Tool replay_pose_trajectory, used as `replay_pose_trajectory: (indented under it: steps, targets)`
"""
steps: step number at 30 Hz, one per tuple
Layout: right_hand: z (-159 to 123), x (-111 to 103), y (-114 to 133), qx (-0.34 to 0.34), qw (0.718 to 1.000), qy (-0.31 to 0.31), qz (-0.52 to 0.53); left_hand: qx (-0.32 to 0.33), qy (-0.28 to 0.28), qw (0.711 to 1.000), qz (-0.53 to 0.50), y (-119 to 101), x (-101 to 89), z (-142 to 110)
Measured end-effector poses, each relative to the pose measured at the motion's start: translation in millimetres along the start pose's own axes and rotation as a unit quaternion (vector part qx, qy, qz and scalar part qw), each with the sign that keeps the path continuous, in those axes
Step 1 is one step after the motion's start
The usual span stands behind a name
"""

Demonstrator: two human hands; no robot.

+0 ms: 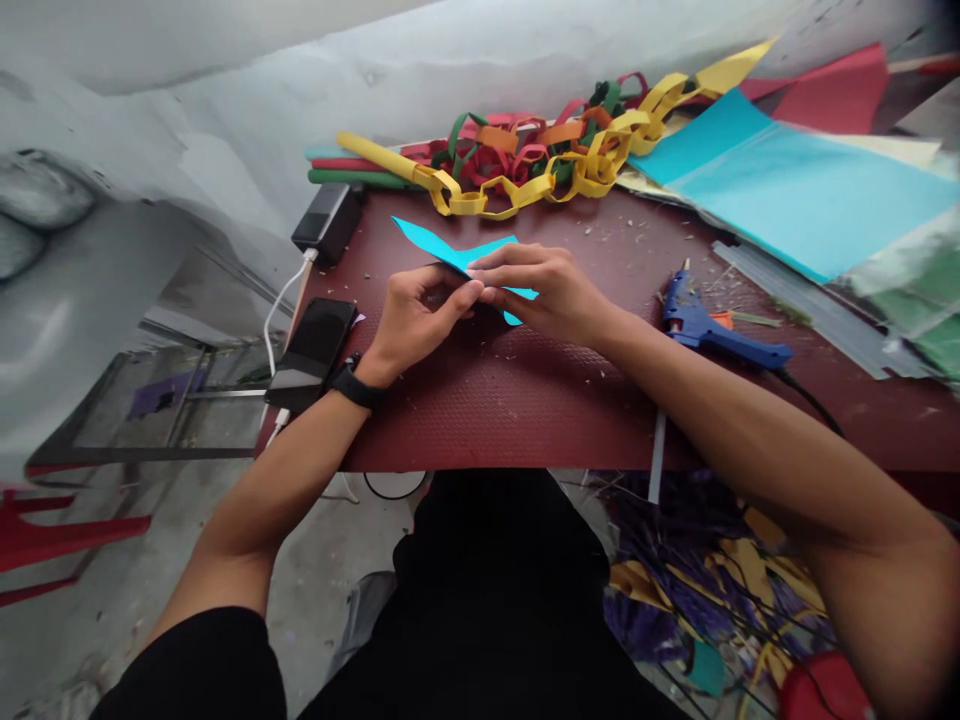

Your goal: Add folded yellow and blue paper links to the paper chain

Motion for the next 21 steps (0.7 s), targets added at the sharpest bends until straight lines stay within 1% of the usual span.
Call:
replay_pose_trajectory:
  steps: [5,10,15,21]
  targets:
    - [0.7,-2.0,-2.2,-0.002,0.999,-0.01,0.045,0.005,0.002,1.0,0.011,-4.4,-1.4,-0.3]
    - [0.5,-2.1,-5.5,0.02,0.996,-0.015,0.087,0.033,-0.008,0.999,0.017,-5.6,-3.5,1.5]
    - [1.2,-2.1,-5.4,0.019,0.992,-0.037,0.122,0.052,-0.017,0.998,0.023,-4.9,-4.8,2.3]
    - [0.9,0.0,-7.2,0.053,0.986,-0.034,0.156,0.056,-0.025,0.998,0.031,-6.2,-6.5,1.7]
Point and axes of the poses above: each hand's wrist, its own z-axis towards the middle knuckle, its own x-axis out of the palm, y = z × x, the point moved 7 cm from there along z, towards the middle knuckle, and after that the axes turned 8 degrees about z, right-handed, at the moved point
